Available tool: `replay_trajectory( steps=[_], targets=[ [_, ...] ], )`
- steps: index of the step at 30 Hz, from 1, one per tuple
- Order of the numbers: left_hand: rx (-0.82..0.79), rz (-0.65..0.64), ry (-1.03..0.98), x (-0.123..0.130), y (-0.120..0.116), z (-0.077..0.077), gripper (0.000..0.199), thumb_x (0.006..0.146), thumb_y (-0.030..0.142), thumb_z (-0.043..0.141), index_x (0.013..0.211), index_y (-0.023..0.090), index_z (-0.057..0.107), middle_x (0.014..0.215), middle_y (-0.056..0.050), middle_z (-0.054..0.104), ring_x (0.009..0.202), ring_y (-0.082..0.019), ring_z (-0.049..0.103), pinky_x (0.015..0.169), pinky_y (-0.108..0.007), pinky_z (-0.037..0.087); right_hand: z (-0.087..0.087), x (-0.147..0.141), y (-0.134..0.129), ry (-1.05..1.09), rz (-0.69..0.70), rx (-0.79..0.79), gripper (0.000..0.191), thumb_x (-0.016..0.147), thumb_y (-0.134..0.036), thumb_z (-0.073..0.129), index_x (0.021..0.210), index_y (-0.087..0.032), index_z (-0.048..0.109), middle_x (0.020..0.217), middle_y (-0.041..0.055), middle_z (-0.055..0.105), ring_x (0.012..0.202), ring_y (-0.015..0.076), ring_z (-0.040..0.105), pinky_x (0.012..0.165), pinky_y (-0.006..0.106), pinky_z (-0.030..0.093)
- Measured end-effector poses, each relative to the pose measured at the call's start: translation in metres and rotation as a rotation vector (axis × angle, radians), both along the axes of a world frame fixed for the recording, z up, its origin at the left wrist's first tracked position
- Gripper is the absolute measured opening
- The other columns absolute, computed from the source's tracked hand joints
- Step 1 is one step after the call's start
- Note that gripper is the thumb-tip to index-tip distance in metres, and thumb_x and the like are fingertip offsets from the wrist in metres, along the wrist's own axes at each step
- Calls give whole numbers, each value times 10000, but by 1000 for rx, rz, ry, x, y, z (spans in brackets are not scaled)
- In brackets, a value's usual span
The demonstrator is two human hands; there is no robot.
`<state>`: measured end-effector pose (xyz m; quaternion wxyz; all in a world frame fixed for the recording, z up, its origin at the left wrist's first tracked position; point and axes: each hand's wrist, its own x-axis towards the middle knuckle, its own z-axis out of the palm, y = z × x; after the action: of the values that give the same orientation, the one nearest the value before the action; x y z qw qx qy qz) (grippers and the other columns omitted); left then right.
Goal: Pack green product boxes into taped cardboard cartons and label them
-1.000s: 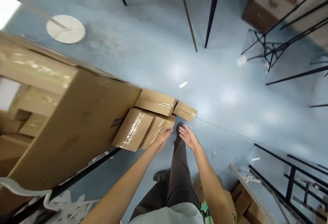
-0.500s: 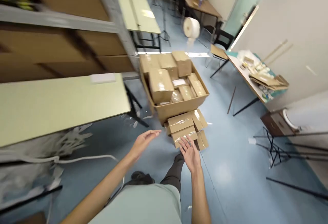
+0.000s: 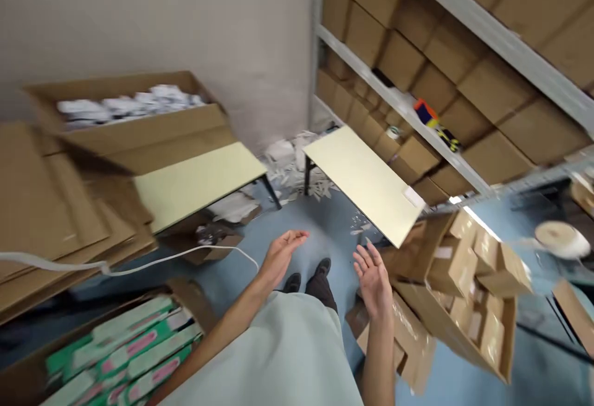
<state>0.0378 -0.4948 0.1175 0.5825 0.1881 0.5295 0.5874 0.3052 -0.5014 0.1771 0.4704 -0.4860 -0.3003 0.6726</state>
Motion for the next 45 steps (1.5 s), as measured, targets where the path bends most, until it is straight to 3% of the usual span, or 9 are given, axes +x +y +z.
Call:
replay_trajectory(
  steps=[5, 10, 14, 18, 24, 29, 34, 40, 45],
  targets=[
    [-40, 323, 102, -80, 3, 2, 594, 760, 607, 847, 628, 257, 386, 1037, -72, 786, 1183, -280, 702, 1164, -429, 498, -3, -69, 91, -12, 268, -26, 569, 920, -684, 739, 1396, -373, 739, 1559, 115, 667, 1452, 348, 631, 1288, 640, 438],
    [-62, 658, 185, -146, -5, 21, 542, 785, 753, 814, 822, 218, 735, 1034, -95, 804, 1184, -308, 725, 1175, -471, 512, 4, -159, 169, 25, 549, -50, 555, 905, -669, 738, 1365, -357, 749, 1503, 111, 704, 1417, 339, 651, 1252, 601, 483],
    [-93, 960, 154, -166, -32, 31, 555, 853, 770, 756, 869, 216, 786, 1011, -107, 828, 1194, -321, 744, 1202, -505, 515, 8, -234, 205, 61, 857, -87, 618, 861, -670, 789, 1376, -332, 738, 1479, 119, 721, 1368, 349, 677, 1229, 583, 498],
    [-151, 1224, 98, -157, -71, 30, 568, 911, 787, 674, 841, 234, 777, 980, -98, 832, 1205, -323, 751, 1238, -515, 504, 1, -301, 209, 72, 1176, -114, 663, 804, -636, 875, 1369, -316, 742, 1434, 125, 747, 1316, 355, 701, 1213, 571, 503],
    [-233, 1549, 66, -136, -129, 25, 588, 1003, 744, 540, 747, 245, 716, 876, -84, 789, 1167, -303, 763, 1268, -508, 486, -5, -376, 155, 26, 1566, -55, 622, 807, -583, 916, 1343, -313, 751, 1402, 123, 763, 1341, 369, 687, 1249, 595, 454],
    [-119, 1749, -7, -126, -178, 22, 651, 1039, 726, 498, 584, 265, 559, 782, -68, 725, 1106, -297, 764, 1276, -538, 456, -1, -416, 82, 58, 1885, 22, 613, 834, -597, 919, 1357, -324, 751, 1374, 91, 775, 1296, 345, 717, 1213, 550, 491],
    [-42, 1908, -79, -121, -228, 15, 762, 948, 862, 516, 491, 270, 374, 710, -73, 689, 1037, -312, 754, 1198, -525, 488, -5, -445, -3, 35, 2137, 84, 600, 864, -599, 897, 1360, -310, 721, 1377, 94, 778, 1267, 315, 736, 1150, 500, 550],
    [35, 1867, -158, -120, -283, 6, 747, 982, 813, 509, 489, 270, 364, 656, -65, 619, 840, -257, 684, 998, -452, 546, -11, -464, -115, -41, 2321, 79, 571, 896, -601, 869, 1374, -330, 712, 1397, 76, 773, 1302, 302, 722, 1172, 489, 553],
    [28, 1896, -239, -120, -321, -12, 775, 909, 826, 648, 488, 272, 305, 540, -9, 405, 649, -201, 494, 793, -399, 496, -32, -469, -190, -138, 2344, 19, 505, 926, -577, 843, 1343, -313, 733, 1366, 89, 779, 1219, 294, 742, 1132, 489, 580]
  ],
)
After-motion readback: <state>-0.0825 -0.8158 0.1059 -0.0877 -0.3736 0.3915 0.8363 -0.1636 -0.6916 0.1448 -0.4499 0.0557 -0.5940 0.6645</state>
